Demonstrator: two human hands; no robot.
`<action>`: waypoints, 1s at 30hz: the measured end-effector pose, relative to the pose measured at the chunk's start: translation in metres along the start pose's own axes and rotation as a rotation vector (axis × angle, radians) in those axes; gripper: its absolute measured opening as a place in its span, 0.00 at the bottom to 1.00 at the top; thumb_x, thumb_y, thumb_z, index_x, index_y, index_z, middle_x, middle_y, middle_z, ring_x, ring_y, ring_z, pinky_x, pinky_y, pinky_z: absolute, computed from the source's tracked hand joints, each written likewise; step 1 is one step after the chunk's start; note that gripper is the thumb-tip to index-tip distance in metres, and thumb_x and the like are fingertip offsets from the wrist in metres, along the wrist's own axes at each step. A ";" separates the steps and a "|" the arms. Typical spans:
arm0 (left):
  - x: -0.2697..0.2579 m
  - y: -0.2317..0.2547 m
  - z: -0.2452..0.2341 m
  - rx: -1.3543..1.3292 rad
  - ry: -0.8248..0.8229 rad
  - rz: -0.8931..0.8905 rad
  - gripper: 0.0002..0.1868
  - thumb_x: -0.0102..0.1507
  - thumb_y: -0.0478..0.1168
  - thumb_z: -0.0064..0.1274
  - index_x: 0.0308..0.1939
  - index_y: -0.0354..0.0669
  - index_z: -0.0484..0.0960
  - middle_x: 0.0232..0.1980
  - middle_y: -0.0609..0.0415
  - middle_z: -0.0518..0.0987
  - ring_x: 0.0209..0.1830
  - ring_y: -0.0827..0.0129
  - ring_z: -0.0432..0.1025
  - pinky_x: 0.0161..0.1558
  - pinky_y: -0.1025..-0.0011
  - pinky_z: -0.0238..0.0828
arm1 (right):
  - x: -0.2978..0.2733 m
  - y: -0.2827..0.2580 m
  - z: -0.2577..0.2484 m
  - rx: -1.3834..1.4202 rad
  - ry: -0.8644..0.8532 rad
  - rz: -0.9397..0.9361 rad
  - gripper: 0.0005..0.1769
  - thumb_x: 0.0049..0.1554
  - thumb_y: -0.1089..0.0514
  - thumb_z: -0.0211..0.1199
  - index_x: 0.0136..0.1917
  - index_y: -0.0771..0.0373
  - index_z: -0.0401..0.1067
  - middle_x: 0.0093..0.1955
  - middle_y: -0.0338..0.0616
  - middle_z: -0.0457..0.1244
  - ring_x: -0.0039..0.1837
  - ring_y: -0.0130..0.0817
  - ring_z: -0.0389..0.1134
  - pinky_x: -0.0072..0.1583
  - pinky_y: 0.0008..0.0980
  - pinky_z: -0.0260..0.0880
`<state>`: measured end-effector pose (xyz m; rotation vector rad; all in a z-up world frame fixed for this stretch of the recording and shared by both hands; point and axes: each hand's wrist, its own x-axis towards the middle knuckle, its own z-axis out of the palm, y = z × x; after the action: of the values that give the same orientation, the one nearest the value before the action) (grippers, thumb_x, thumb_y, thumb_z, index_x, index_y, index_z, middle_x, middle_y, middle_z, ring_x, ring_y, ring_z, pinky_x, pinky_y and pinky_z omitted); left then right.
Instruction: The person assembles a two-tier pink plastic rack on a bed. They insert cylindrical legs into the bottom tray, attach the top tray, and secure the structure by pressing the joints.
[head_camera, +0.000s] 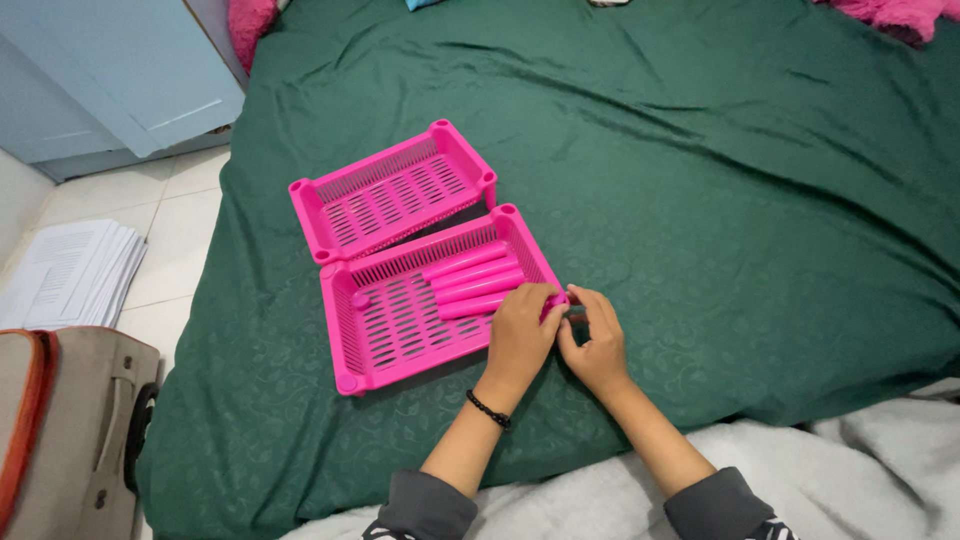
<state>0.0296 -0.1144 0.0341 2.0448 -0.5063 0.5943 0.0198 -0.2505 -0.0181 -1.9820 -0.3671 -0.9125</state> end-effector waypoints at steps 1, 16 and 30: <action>0.000 0.000 -0.001 -0.003 0.000 0.007 0.10 0.60 0.39 0.61 0.43 0.39 0.81 0.41 0.46 0.79 0.42 0.50 0.75 0.44 0.57 0.72 | 0.000 0.000 0.000 0.009 0.000 0.003 0.26 0.52 0.70 0.65 0.65 0.68 0.69 0.59 0.54 0.65 0.58 0.45 0.70 0.53 0.34 0.76; 0.001 -0.004 0.005 0.063 -0.006 0.070 0.10 0.59 0.38 0.61 0.42 0.39 0.82 0.41 0.47 0.80 0.43 0.51 0.75 0.45 0.58 0.72 | -0.001 -0.001 -0.003 0.063 0.007 0.066 0.20 0.53 0.69 0.66 0.60 0.68 0.73 0.58 0.51 0.67 0.55 0.41 0.72 0.53 0.31 0.75; -0.012 -0.015 -0.015 0.055 0.032 0.110 0.16 0.58 0.40 0.63 0.46 0.36 0.82 0.47 0.44 0.82 0.48 0.48 0.76 0.50 0.57 0.72 | -0.004 0.015 -0.002 0.128 0.014 0.112 0.17 0.56 0.69 0.63 0.60 0.68 0.74 0.57 0.49 0.68 0.56 0.36 0.73 0.54 0.30 0.75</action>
<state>0.0250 -0.0932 0.0241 2.0659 -0.5923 0.7129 0.0245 -0.2601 -0.0291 -1.8592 -0.2960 -0.8115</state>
